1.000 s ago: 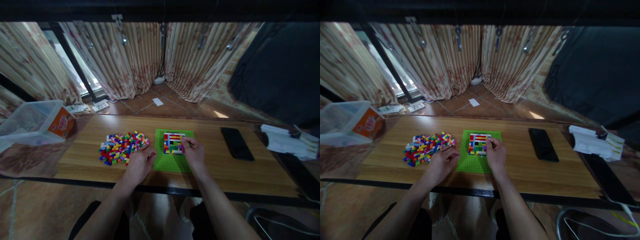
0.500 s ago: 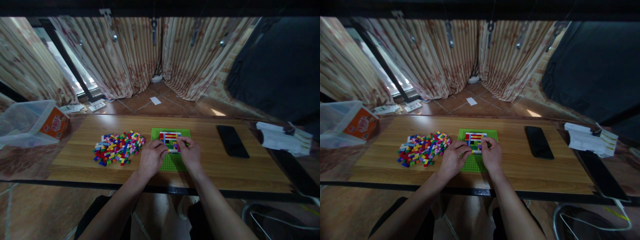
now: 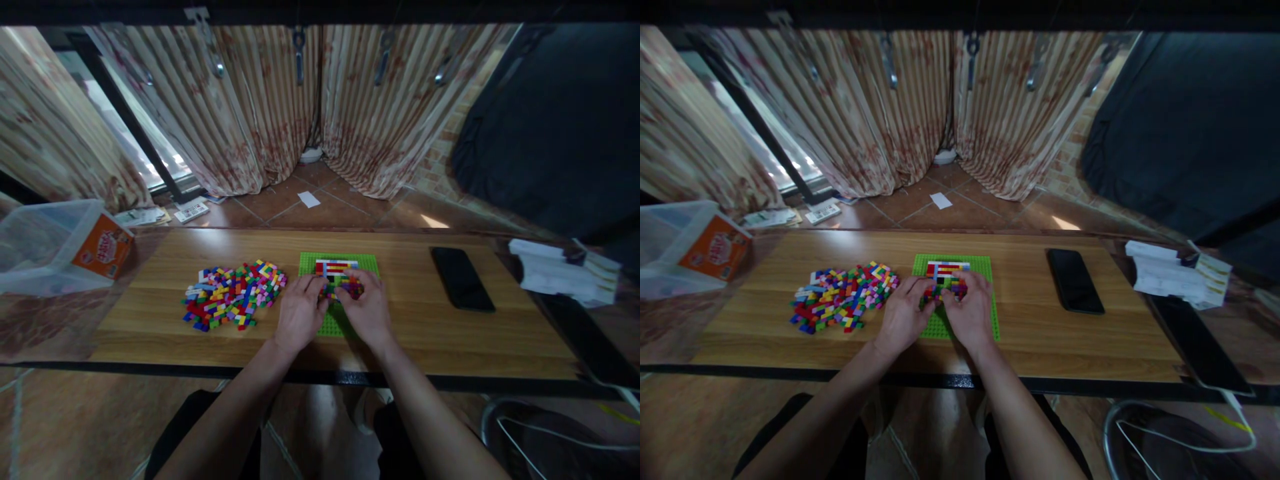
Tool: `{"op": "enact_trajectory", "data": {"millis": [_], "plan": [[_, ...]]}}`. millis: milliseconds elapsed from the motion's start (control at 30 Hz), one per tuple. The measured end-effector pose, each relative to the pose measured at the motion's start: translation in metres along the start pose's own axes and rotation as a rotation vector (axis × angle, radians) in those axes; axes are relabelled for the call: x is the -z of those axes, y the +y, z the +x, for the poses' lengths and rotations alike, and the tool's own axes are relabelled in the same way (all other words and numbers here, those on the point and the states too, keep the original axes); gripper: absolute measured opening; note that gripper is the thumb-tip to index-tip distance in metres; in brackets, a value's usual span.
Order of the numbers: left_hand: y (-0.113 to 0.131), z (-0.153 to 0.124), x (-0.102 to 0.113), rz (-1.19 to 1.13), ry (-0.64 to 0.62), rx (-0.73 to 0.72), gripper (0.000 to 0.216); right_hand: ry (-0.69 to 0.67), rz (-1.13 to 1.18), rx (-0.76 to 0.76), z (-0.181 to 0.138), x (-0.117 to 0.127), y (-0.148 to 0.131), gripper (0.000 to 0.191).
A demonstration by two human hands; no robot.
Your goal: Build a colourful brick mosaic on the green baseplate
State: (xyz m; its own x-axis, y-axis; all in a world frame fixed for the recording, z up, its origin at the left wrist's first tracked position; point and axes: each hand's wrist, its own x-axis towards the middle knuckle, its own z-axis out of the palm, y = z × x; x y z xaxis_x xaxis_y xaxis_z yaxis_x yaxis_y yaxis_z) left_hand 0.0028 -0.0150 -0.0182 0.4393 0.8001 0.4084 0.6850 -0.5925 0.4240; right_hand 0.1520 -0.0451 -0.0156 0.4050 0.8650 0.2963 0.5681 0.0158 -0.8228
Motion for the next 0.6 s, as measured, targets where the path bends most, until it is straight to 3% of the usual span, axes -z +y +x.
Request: {"op": "enact_trajectory", "data": {"millis": [200, 600], "plan": [[0.0025, 0.0012, 0.0016, -0.032, -0.030, 0.066, 0.046, -0.029, -0.094, 0.036, -0.0042, -0.0014, -0.0079, 0.037], [0.0074, 0.0023, 0.0040, -0.045, -0.047, 0.099, 0.050, -0.011, -0.086, 0.009, -0.0043, -0.0040, -0.0084, 0.037]]}}
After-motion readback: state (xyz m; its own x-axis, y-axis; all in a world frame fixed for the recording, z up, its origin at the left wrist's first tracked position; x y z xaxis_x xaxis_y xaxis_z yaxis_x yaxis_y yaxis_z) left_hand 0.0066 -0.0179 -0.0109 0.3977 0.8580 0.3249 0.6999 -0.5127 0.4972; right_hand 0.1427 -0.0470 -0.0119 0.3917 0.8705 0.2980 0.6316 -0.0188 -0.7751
